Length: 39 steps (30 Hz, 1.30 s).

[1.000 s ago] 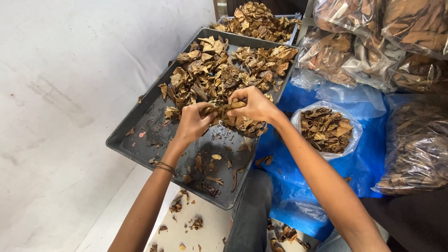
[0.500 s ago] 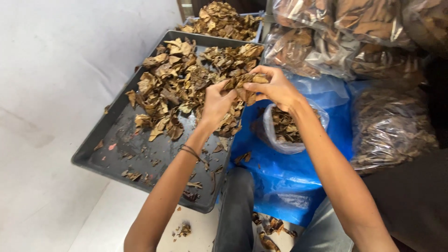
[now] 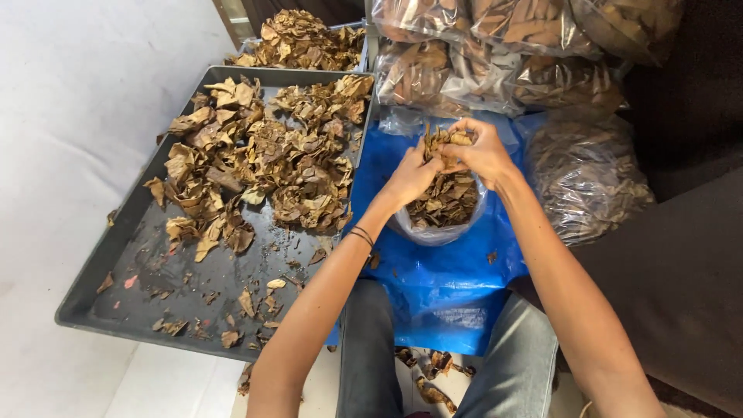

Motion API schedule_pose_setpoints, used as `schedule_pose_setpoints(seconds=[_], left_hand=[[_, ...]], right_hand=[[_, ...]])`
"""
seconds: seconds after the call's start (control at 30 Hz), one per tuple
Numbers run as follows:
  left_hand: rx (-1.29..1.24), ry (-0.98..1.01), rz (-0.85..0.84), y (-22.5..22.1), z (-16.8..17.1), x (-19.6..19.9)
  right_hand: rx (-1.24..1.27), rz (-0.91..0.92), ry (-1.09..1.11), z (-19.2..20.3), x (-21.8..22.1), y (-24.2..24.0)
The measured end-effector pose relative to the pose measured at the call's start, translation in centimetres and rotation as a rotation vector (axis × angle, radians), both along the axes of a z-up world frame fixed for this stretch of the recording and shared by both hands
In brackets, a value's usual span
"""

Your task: Sorting and stuffing dried leaves into plastic pouches from metal trays

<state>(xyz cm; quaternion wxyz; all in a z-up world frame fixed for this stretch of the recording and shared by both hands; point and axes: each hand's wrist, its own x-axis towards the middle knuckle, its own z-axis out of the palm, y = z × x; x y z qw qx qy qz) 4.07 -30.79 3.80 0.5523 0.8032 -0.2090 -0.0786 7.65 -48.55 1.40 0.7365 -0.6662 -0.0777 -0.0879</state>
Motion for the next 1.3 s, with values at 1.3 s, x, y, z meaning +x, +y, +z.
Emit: schedule_pose_setpoints(seconds=[1.3], left_hand=[[0.760, -0.536, 0.066, -2.5, -8.6, 2.8]], right_hand=[[-0.996, -0.011, -0.111, -4.8, 0.1, 0.6]])
